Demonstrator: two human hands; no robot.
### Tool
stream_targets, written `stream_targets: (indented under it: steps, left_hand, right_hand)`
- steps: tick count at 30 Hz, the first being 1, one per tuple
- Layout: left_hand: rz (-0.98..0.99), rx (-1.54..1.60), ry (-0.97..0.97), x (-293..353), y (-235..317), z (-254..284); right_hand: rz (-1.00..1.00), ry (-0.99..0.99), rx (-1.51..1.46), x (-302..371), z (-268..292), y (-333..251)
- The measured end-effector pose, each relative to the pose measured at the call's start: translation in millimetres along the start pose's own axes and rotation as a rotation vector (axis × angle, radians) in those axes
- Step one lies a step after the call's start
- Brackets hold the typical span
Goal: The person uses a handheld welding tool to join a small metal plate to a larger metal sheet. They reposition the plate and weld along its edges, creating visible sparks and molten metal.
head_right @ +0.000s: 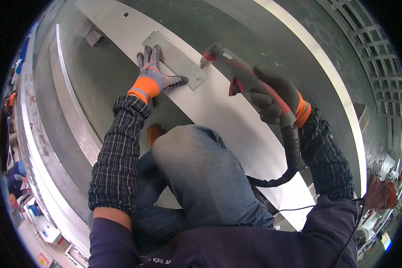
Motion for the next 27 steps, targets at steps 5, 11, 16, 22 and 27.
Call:
stream_targets:
  steps: [5,11,16,22,27]
  left_hand:
    - [0.003,-0.043,0.000,-0.8,-1.8,-10.1]
    - [-0.011,-0.059,0.006,-1.5,0.9,-10.2]
    - [0.019,-0.029,-0.010,-1.8,6.6,-8.5]
    - [0.005,-0.004,-0.011,-0.9,7.3,-9.2]
    - [-0.014,-0.022,0.006,2.4,0.1,-4.8]
  right_hand:
    - [0.052,0.015,0.001,0.8,-2.4,8.4]
    - [0.070,0.065,0.004,3.8,-4.9,7.9]
    - [0.055,0.063,-0.007,6.4,-8.5,5.4]
    - [0.102,0.125,0.145,5.7,-20.1,4.3]
    - [0.248,0.295,0.683,-17.5,-81.0,-12.5]
Point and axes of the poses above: each hand's wrist, its own x-axis away from the middle knuckle, its own z-axis out of the back of the hand, y = z × x, the point moved 1 cm from there along -x, towards the middle knuckle, and after that the axes turned 4 degrees about y, right-handed, at the moved point
